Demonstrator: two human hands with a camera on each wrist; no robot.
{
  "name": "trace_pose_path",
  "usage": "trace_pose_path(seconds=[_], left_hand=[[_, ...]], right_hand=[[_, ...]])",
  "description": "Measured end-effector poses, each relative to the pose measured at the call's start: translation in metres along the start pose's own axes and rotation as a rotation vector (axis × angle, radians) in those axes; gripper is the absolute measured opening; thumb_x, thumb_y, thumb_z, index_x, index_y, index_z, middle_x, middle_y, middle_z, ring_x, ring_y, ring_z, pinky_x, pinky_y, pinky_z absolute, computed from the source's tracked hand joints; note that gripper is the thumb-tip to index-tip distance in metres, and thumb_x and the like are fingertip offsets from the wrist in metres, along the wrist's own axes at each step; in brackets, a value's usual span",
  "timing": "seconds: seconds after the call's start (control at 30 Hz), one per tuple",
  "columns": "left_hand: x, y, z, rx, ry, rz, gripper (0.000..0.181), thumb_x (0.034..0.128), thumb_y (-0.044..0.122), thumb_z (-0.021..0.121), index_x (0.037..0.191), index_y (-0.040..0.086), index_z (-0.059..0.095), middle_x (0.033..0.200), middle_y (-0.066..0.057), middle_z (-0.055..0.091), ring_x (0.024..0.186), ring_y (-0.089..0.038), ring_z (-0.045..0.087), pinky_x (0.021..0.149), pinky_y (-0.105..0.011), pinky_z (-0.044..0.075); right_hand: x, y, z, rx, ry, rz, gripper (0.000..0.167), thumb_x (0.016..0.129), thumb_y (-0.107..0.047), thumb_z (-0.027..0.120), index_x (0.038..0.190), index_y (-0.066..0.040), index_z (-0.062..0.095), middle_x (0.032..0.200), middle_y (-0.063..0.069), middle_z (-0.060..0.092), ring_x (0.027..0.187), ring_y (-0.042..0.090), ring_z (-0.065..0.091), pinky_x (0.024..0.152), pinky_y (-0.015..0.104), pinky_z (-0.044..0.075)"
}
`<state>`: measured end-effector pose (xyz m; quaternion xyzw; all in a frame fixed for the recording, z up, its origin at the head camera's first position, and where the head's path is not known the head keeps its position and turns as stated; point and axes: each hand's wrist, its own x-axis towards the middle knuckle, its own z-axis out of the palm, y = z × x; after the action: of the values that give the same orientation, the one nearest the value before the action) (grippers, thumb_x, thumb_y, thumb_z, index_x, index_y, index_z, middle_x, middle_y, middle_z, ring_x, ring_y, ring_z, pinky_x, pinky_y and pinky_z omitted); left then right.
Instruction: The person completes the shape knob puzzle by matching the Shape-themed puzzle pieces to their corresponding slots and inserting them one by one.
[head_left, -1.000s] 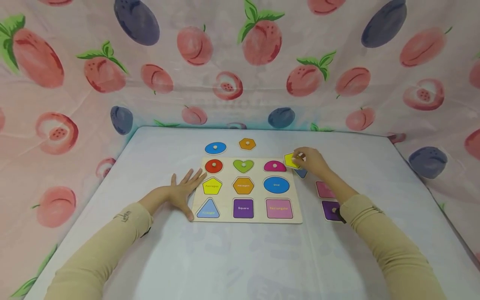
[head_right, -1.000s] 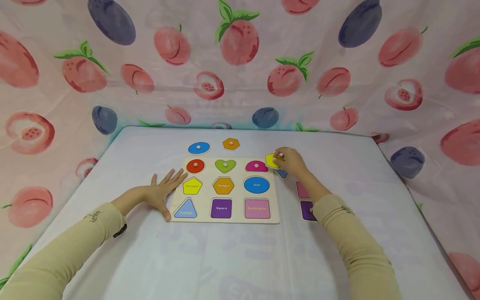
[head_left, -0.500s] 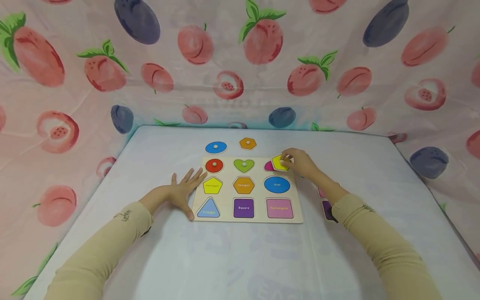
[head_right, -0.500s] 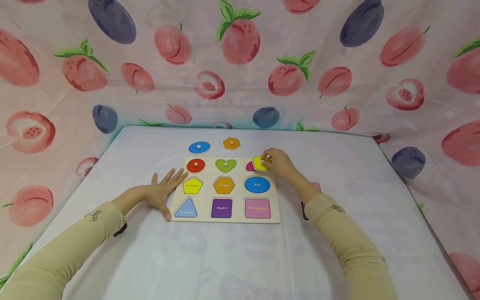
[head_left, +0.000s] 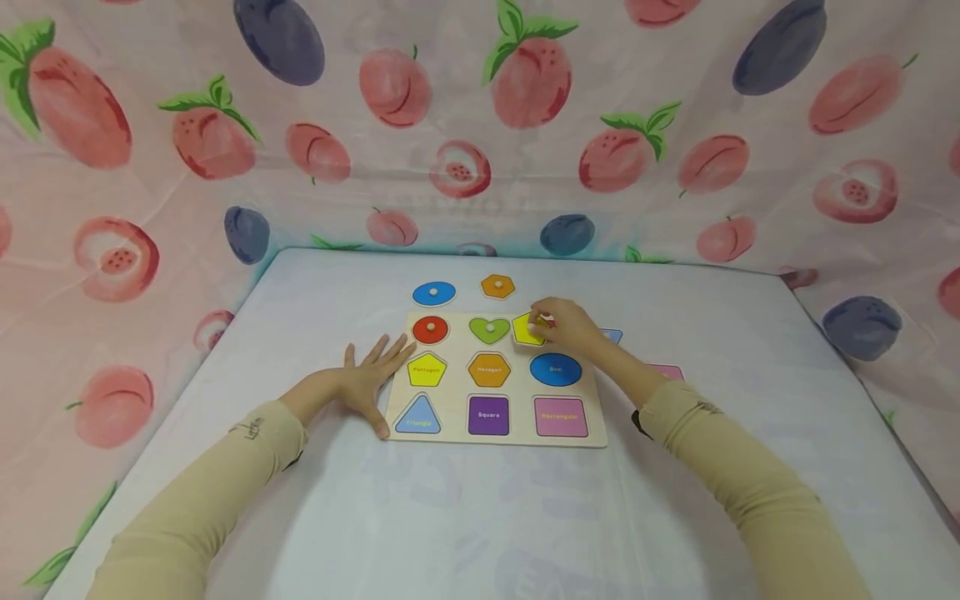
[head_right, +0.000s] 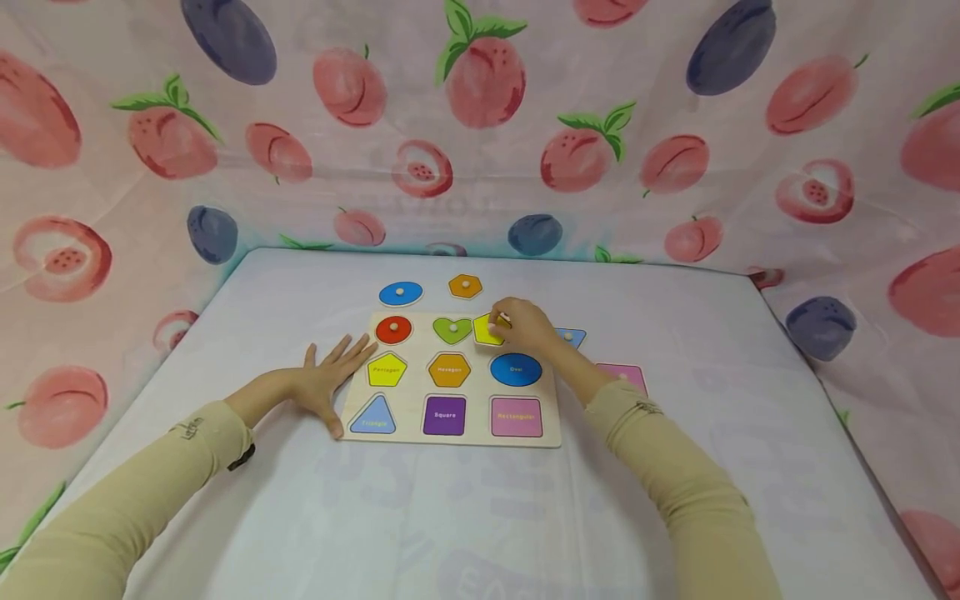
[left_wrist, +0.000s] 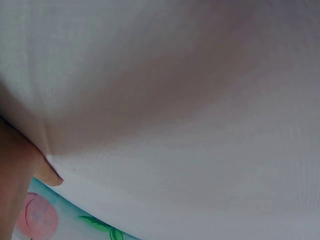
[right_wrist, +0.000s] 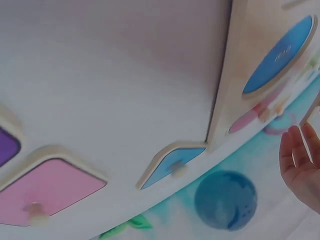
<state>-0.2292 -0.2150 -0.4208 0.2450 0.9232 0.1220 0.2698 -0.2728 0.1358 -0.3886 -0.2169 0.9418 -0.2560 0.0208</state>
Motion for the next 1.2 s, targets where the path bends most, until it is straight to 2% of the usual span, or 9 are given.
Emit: trace_pose_path(seconds=[0.2,0.43,0.6,0.7,0.8,0.93,1.03,1.2], left_hand=[[0.002,0.002,-0.001,0.008,-0.001,0.002,0.141,0.0524,0.056,0.085,0.152,0.018,-0.008,0.158,-0.008,-0.02,0.143,-0.037,-0.023,0.1,-0.072,-0.019],[0.0,0.003,-0.003,0.011,-0.005,-0.006,0.142,0.0519,0.055,0.085,0.152,0.018,-0.008,0.158,-0.008,-0.021,0.142,-0.037,-0.023,0.1,-0.072,-0.019],[-0.001,0.004,-0.002,0.001,-0.005,-0.002,0.141,0.0517,0.054,0.086,0.152,0.017,-0.007,0.158,-0.008,-0.021,0.143,-0.037,-0.023,0.101,-0.072,-0.019],[-0.001,0.003,0.0,-0.005,-0.004,0.001,0.141,0.0519,0.054,0.086,0.152,0.017,-0.006,0.158,-0.008,-0.02,0.143,-0.037,-0.022,0.101,-0.072,-0.019],[-0.001,0.002,0.002,-0.003,-0.001,0.004,0.141,0.0519,0.054,0.086,0.152,0.016,-0.006,0.158,-0.008,-0.019,0.143,-0.038,-0.021,0.101,-0.072,-0.018],[-0.001,0.002,0.001,-0.005,0.001,-0.006,0.141,0.052,0.054,0.086,0.152,0.017,-0.006,0.158,-0.008,-0.019,0.143,-0.037,-0.022,0.101,-0.072,-0.018],[-0.001,0.001,0.001,-0.007,0.002,-0.017,0.141,0.0519,0.055,0.085,0.152,0.018,-0.006,0.158,-0.008,-0.019,0.143,-0.037,-0.022,0.101,-0.072,-0.018],[0.001,0.001,-0.001,-0.002,-0.004,-0.022,0.141,0.0523,0.056,0.085,0.152,0.018,-0.007,0.158,-0.008,-0.02,0.143,-0.037,-0.022,0.101,-0.072,-0.018]], right_hand=[[-0.003,-0.015,0.011,0.014,-0.044,-0.067,0.01,0.09,-0.013,0.064,0.092,-0.004,0.065,0.126,0.02,0.06,0.119,0.036,0.054,0.102,0.046,0.044],[-0.001,-0.028,0.024,0.007,-0.041,-0.145,0.009,0.088,-0.012,0.066,0.088,-0.004,0.067,0.119,0.018,0.064,0.119,0.034,0.055,0.104,0.045,0.042],[0.002,-0.04,0.033,-0.01,-0.067,-0.131,0.009,0.089,-0.016,0.066,0.086,-0.008,0.066,0.12,0.013,0.065,0.118,0.031,0.055,0.104,0.043,0.042],[0.004,-0.046,0.04,-0.037,-0.078,-0.145,0.01,0.089,-0.019,0.066,0.086,-0.009,0.067,0.116,0.009,0.067,0.114,0.028,0.057,0.102,0.04,0.044],[0.007,-0.053,0.045,-0.061,-0.096,-0.182,0.011,0.088,-0.019,0.066,0.088,-0.009,0.068,0.105,0.006,0.07,0.106,0.026,0.057,0.098,0.037,0.047],[0.014,-0.061,0.049,-0.097,-0.117,-0.206,0.01,0.089,-0.02,0.066,0.089,-0.01,0.068,0.102,0.004,0.07,0.101,0.024,0.058,0.095,0.035,0.048],[0.018,-0.068,0.052,-0.114,-0.121,-0.216,0.01,0.089,-0.021,0.066,0.091,-0.011,0.068,0.107,0.005,0.069,0.103,0.022,0.059,0.097,0.035,0.047],[0.023,-0.078,0.056,-0.092,-0.13,-0.236,0.01,0.089,-0.02,0.066,0.092,-0.01,0.067,0.106,0.005,0.068,0.101,0.021,0.059,0.096,0.033,0.048]])
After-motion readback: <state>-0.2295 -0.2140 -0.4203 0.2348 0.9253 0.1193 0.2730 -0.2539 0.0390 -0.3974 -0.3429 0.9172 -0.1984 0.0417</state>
